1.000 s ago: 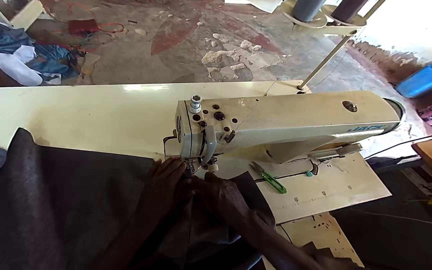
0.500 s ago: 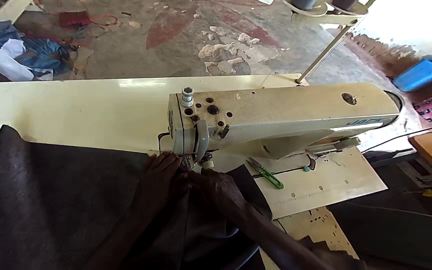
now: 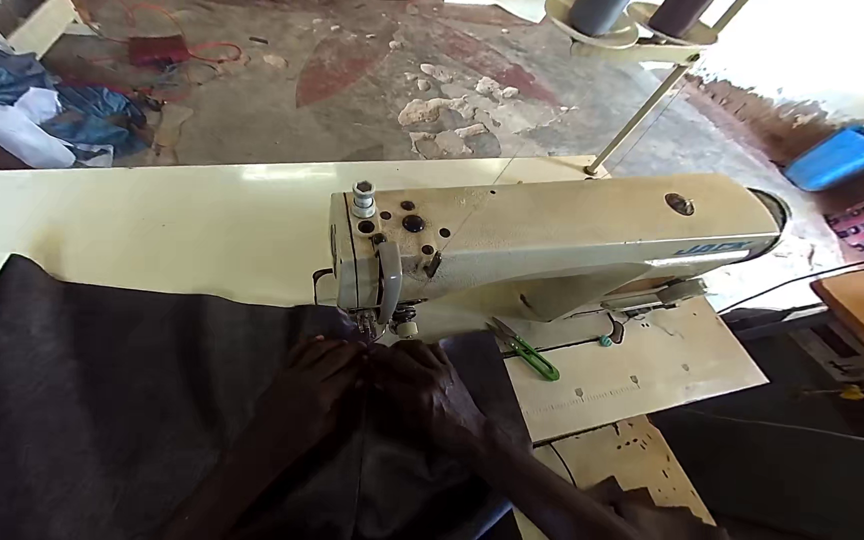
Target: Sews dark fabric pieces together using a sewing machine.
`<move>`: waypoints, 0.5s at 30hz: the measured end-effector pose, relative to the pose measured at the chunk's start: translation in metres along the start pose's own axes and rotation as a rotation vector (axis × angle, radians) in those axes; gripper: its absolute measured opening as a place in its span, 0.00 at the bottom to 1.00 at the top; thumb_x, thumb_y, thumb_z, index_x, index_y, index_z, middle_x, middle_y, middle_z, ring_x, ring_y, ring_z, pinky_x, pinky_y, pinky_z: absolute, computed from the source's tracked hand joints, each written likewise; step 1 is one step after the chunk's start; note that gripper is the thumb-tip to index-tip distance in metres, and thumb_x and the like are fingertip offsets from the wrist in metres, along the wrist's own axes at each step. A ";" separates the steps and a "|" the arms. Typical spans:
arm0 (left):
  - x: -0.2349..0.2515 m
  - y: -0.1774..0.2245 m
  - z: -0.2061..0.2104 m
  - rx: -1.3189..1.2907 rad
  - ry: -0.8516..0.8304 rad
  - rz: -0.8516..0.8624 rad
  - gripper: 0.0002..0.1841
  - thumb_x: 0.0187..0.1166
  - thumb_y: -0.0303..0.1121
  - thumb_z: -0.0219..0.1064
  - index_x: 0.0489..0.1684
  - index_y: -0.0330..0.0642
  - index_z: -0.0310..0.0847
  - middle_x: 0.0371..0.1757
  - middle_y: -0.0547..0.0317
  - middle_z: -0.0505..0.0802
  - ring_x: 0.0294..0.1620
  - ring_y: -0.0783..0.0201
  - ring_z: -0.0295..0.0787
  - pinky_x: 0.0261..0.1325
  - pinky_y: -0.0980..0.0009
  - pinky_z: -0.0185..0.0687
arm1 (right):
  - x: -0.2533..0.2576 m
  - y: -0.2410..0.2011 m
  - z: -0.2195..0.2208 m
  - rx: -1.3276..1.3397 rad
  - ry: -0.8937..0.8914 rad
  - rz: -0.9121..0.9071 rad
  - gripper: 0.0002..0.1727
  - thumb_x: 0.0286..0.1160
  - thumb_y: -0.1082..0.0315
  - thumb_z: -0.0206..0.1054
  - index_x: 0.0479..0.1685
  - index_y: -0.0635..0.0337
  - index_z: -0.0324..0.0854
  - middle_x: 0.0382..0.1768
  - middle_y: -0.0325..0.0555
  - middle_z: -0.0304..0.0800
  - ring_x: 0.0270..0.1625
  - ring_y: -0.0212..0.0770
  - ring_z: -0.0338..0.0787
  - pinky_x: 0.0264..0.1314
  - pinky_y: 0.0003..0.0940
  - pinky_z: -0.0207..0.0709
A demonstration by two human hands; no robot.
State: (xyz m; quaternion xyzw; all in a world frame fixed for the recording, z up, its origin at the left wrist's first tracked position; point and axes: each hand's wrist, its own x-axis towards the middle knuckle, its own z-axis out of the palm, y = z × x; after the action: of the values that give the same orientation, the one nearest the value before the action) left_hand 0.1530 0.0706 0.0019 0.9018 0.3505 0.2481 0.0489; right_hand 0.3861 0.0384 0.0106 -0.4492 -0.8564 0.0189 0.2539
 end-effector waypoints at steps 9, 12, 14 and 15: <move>0.002 -0.002 0.000 -0.036 -0.006 -0.080 0.21 0.90 0.52 0.53 0.61 0.59 0.91 0.71 0.70 0.89 0.78 0.63 0.79 0.80 0.52 0.73 | 0.005 0.022 -0.003 0.087 -0.040 -0.059 0.12 0.84 0.62 0.63 0.53 0.44 0.94 0.65 0.31 0.90 0.65 0.38 0.85 0.62 0.39 0.79; 0.006 -0.002 0.002 -0.070 0.025 -0.110 0.21 0.88 0.52 0.56 0.58 0.54 0.93 0.69 0.69 0.91 0.77 0.63 0.81 0.80 0.54 0.73 | 0.008 0.027 -0.005 0.115 -0.048 -0.050 0.12 0.84 0.61 0.64 0.53 0.44 0.94 0.65 0.31 0.90 0.64 0.39 0.85 0.61 0.40 0.78; 0.009 -0.005 0.004 -0.070 0.028 -0.121 0.21 0.88 0.52 0.56 0.57 0.53 0.93 0.69 0.69 0.91 0.77 0.63 0.81 0.81 0.55 0.72 | 0.012 0.031 -0.004 0.108 -0.038 -0.062 0.12 0.84 0.60 0.64 0.53 0.43 0.94 0.64 0.31 0.91 0.64 0.40 0.85 0.61 0.40 0.78; 0.011 -0.006 0.004 -0.072 0.029 -0.127 0.21 0.87 0.52 0.57 0.57 0.54 0.93 0.69 0.69 0.91 0.77 0.63 0.81 0.81 0.54 0.72 | 0.014 0.033 -0.004 0.101 -0.039 -0.071 0.12 0.84 0.60 0.64 0.54 0.43 0.94 0.64 0.31 0.91 0.64 0.40 0.85 0.62 0.41 0.79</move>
State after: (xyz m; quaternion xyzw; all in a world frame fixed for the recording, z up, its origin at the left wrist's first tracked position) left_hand 0.1580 0.0824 0.0013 0.8718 0.3984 0.2698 0.0920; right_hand 0.4071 0.0680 0.0112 -0.4048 -0.8744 0.0617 0.2602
